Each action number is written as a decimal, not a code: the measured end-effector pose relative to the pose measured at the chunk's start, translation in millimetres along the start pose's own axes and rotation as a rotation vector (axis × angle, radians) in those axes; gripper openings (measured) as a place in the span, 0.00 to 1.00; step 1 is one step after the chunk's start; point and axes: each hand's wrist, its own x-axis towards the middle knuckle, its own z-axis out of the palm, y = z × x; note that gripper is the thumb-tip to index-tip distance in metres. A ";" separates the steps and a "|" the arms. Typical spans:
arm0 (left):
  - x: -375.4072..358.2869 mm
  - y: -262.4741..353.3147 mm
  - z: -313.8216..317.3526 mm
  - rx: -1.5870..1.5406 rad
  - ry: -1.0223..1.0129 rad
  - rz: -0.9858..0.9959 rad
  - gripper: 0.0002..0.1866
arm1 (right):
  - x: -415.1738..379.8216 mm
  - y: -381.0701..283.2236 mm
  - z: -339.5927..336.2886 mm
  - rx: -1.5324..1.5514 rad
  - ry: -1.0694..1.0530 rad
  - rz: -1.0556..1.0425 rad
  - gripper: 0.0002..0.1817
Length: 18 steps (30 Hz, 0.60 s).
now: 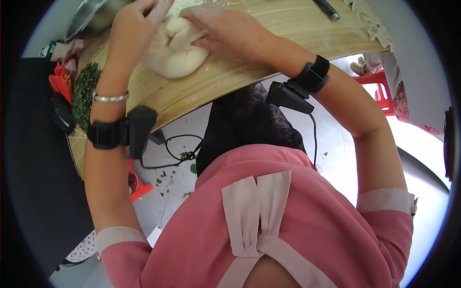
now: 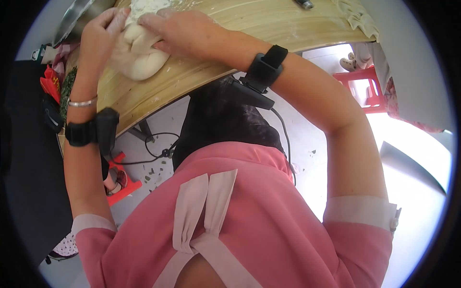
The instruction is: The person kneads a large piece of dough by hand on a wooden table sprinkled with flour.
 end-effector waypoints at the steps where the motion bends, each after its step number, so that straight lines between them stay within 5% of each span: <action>1: -3.0 -5.9 5.4 0.145 -0.007 0.046 0.14 | -5.8 0.0 -1.9 0.001 0.055 -0.052 0.30; 5: -23.7 -39.7 9.9 -0.176 0.217 0.042 0.13 | -54.3 9.8 -49.2 -0.004 0.270 -0.080 0.26; 7: -44.3 -38.5 -4.6 -0.021 0.230 0.064 0.15 | -93.3 5.9 -112.5 0.443 -0.053 0.228 0.26; 10: -97.0 -25.5 -18.0 -0.032 0.227 -0.274 0.17 | -203.9 10.4 -188.4 0.467 -0.104 0.525 0.18; 12: -129.9 -9.4 -25.0 -0.194 0.148 -0.442 0.17 | -296.4 10.3 -233.0 0.330 -0.051 0.735 0.19; 14: -172.8 -22.4 -45.0 -0.346 -0.126 -0.445 0.10 | -367.3 -19.8 -276.8 0.263 0.027 1.293 0.22; 16: -210.6 5.8 -43.3 -0.695 -0.461 -0.619 0.07 | -512.9 -16.3 -300.4 0.084 0.047 1.468 0.27; 18: -206.8 -22.9 -32.6 -0.685 -0.540 -0.612 0.07 | -568.8 -46.2 -329.1 0.022 0.098 1.747 0.26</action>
